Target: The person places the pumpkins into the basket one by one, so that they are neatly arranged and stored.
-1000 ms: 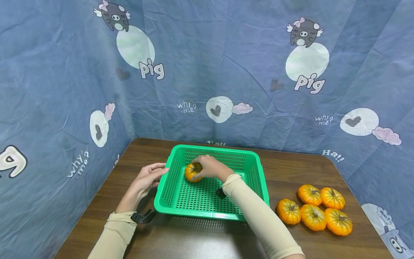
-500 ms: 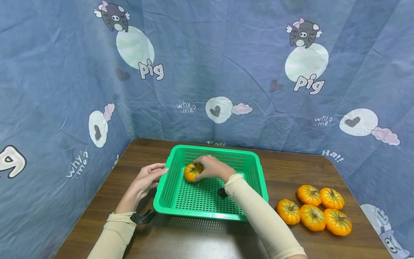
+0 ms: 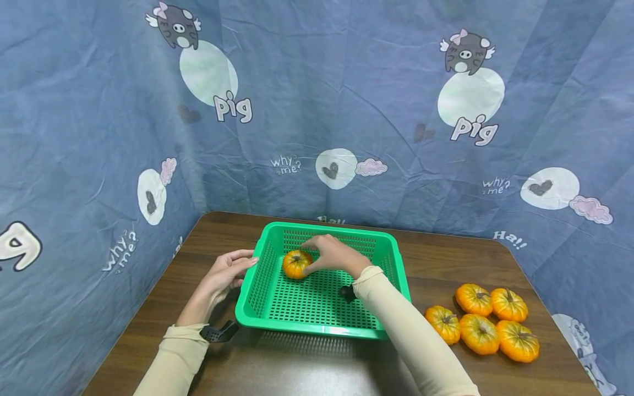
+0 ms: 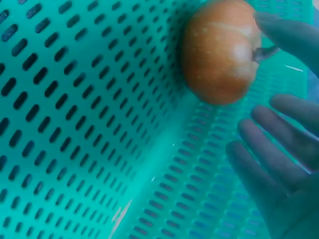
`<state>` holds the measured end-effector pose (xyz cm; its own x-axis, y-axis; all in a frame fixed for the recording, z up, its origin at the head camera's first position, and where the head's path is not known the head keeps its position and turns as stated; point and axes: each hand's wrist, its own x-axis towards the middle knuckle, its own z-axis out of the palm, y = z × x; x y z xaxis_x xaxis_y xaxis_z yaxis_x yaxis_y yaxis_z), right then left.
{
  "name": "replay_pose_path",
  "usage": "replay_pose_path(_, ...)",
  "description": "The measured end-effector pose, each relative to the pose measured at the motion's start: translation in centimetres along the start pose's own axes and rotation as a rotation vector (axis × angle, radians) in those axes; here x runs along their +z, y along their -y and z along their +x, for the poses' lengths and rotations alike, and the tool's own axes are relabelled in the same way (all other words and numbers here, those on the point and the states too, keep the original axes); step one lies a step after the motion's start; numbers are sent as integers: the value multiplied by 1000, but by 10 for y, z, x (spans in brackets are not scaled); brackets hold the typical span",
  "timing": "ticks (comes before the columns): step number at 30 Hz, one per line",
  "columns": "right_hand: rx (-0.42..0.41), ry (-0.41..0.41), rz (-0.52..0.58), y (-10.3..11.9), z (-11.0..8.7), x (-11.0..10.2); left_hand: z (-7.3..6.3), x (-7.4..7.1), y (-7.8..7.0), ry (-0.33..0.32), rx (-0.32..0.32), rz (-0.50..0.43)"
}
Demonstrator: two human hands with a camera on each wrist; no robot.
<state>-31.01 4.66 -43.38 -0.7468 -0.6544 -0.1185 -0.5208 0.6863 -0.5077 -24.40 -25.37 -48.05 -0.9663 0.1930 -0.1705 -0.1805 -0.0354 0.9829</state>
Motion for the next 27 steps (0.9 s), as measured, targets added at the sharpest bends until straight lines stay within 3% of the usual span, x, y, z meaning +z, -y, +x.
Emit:
replay_pose_path(17, -41, -48, 28, -6, -38, -31, -1, 0, 1, -6, -13, 15)
replay_pose_path(27, -65, -155, 40, -14, -69, -49, 0, -2, 2, -7, -19, 3)
